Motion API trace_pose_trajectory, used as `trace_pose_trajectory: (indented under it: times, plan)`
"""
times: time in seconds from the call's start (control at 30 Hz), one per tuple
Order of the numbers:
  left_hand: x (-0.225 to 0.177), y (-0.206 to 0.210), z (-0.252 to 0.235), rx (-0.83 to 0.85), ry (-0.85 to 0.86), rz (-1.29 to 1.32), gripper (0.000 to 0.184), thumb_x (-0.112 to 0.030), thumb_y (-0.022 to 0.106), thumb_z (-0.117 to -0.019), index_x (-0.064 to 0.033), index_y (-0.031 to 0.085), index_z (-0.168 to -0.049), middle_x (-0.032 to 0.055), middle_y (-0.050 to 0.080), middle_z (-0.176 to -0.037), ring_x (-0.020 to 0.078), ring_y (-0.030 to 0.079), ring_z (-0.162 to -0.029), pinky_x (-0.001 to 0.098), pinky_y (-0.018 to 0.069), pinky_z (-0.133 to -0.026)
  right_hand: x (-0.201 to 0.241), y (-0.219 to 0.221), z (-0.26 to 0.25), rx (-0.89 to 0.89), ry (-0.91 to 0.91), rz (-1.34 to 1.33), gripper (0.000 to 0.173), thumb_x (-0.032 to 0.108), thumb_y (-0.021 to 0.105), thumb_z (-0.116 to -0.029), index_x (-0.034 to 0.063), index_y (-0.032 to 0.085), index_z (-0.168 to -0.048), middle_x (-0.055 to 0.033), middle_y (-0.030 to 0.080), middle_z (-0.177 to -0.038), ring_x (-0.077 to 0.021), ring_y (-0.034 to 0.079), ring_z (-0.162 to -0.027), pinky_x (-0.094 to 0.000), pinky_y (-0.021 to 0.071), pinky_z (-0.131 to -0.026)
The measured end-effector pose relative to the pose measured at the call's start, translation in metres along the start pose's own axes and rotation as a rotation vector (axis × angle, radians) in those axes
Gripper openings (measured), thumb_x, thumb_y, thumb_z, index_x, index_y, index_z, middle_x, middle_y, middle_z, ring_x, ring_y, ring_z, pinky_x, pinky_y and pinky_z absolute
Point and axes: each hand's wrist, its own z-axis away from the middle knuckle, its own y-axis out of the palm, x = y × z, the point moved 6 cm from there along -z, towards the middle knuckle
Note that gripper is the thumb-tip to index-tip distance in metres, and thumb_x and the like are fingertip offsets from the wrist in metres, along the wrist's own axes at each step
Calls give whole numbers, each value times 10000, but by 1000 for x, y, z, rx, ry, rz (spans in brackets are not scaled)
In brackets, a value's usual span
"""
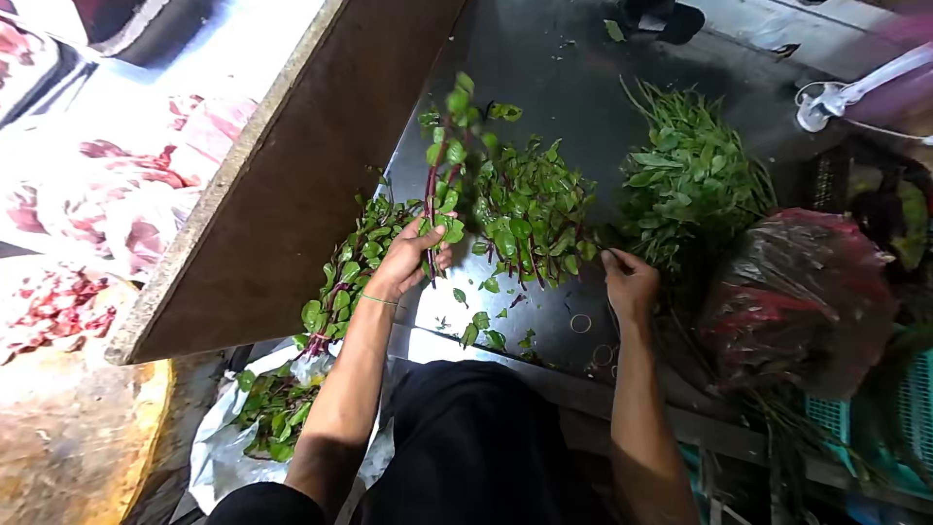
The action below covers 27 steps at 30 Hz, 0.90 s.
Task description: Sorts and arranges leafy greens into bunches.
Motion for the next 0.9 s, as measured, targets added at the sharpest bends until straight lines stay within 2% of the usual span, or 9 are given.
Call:
trace_pose_trajectory:
  times: [0.1, 0.2, 0.27, 0.33, 0.4, 0.5, 0.67, 0.8, 0.9]
  plan:
    - [-8, -7, -3, -56, 62, 17, 311, -152, 408, -1091, -139, 494, -1390, 30, 599, -812, 112, 568, -591, 278, 537, -569, 7, -11, 6, 20, 22, 202, 312, 330, 652, -1012, 66, 779, -1120, -171, 744, -1049, -303, 718, -939, -529, 560, -883]
    - [-8, -8, 0, -59, 68, 35, 311, -157, 425, -1085, -132, 496, -1387, 36, 611, -835, 110, 561, -593, 270, 524, -561, 9, -16, 15, 175, 168, 307, 441, 464, 635, -1001, 46, 771, -1028, -172, 743, -941, -331, 710, -864, -599, 542, -832]
    - [0, -6, 3, -56, 14, 30, 308, -153, 424, -1091, -132, 495, -1390, 38, 627, -855, 100, 570, -595, 256, 532, -564, 12, -18, 21, 251, 222, 201, 464, 446, 573, -1044, 29, 748, -943, -95, 706, -816, -204, 647, -677, -442, 556, -667]
    - [14, 1, 5, -47, -51, 30, 302, -162, 426, -1095, -141, 495, -1388, 33, 620, -838, 93, 566, -581, 248, 527, -555, 20, -28, 27, 236, 266, -144, 451, 351, 507, -1088, 31, 679, -821, 4, 596, -643, -68, 509, -491, -245, 465, -478]
    - [30, 10, 9, -12, -110, 58, 283, -194, 434, -1094, -167, 517, -1364, 22, 617, -817, 84, 560, -568, 236, 527, -547, 25, -36, 31, 242, 286, -593, 462, 305, 397, -1115, 92, 613, -767, 52, 563, -578, -22, 457, -424, -179, 407, -402]
    - [56, 20, 7, 48, -184, 131, 270, -221, 436, -1096, -162, 543, -1337, 23, 610, -797, 98, 572, -576, 251, 541, -557, 41, -43, 43, 349, 280, -1022, 542, 383, 276, -1105, 206, 569, -684, 92, 547, -582, -13, 463, -446, -175, 411, -431]
    - [89, 32, -5, 87, -263, 197, 282, -255, 405, -1106, -162, 538, -1336, 22, 605, -796, 107, 575, -599, 261, 536, -581, 56, -20, 93, 520, 290, -982, 468, 324, 387, -1069, 168, 617, -692, 72, 566, -595, -8, 467, -455, -173, 404, -428]
    - [103, 36, -4, 62, -306, 211, 283, -309, 401, -1114, -163, 542, -1312, 27, 621, -814, 112, 588, -611, 256, 542, -589, 99, -14, 124, 453, -19, -905, 401, 325, 452, -1092, 121, 677, -829, 64, 593, -671, -27, 526, -552, -199, 479, -532]
    - [110, 40, 1, 82, -324, 222, 367, -417, 344, -1117, -174, 565, -1282, 23, 623, -826, 116, 593, -630, 262, 545, -602, 122, 18, 128, 481, -160, -731, 325, 194, 412, -1090, 42, 658, -941, 53, 613, -740, -25, 553, -601, -212, 507, -566]
